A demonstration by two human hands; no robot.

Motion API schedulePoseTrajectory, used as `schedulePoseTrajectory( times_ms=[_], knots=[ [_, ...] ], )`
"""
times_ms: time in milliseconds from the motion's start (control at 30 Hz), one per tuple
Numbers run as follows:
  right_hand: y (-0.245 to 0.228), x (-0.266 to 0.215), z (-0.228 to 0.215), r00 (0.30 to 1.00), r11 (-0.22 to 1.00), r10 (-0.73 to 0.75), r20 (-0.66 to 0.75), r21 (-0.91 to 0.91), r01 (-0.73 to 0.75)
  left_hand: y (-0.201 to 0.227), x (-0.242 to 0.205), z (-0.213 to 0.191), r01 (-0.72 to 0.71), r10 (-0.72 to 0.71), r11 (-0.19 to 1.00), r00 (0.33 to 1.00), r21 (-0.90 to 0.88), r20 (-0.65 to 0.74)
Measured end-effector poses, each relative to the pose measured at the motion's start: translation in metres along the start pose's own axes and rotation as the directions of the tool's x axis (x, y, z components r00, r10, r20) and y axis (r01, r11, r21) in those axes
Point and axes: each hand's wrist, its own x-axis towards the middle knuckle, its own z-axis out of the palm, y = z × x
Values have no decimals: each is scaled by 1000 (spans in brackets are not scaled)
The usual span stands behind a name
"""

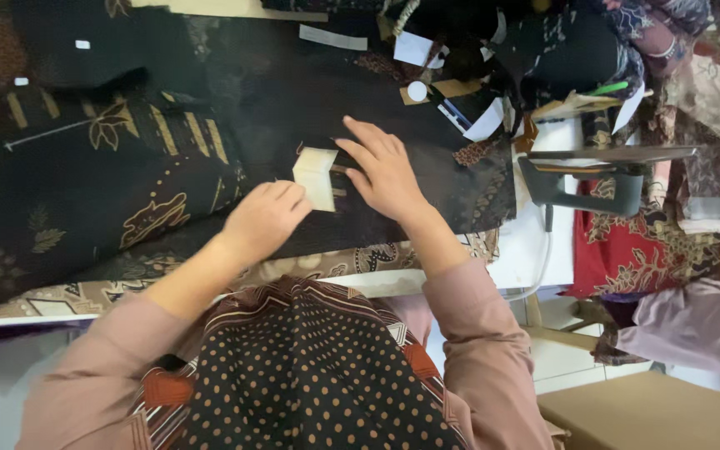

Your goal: The person irons small pieces of patterned fabric on a table using an iron and a white pressing cloth. They repeatedly place the cloth over the fabric, press with the iron, remove the cloth, and stack the finished pieces. Another person is visible working nearby.

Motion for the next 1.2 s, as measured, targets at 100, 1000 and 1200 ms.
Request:
schedulePoseTrajectory(
  times_ms=[100,1000,1200],
  knots=[
    [-4,2,14,993,999,37,111,26,-40,-12,0,-9,-46,45,998,998,31,48],
    [-8,-20,29,964,992,93,249,-103,-69,41,-6,48,381,-350,-759,445,-528,824],
    [-24,-18,22,989,959,23,148,-281,19,46,-17,8,720,-343,-228,571,-656,746]
  ],
)
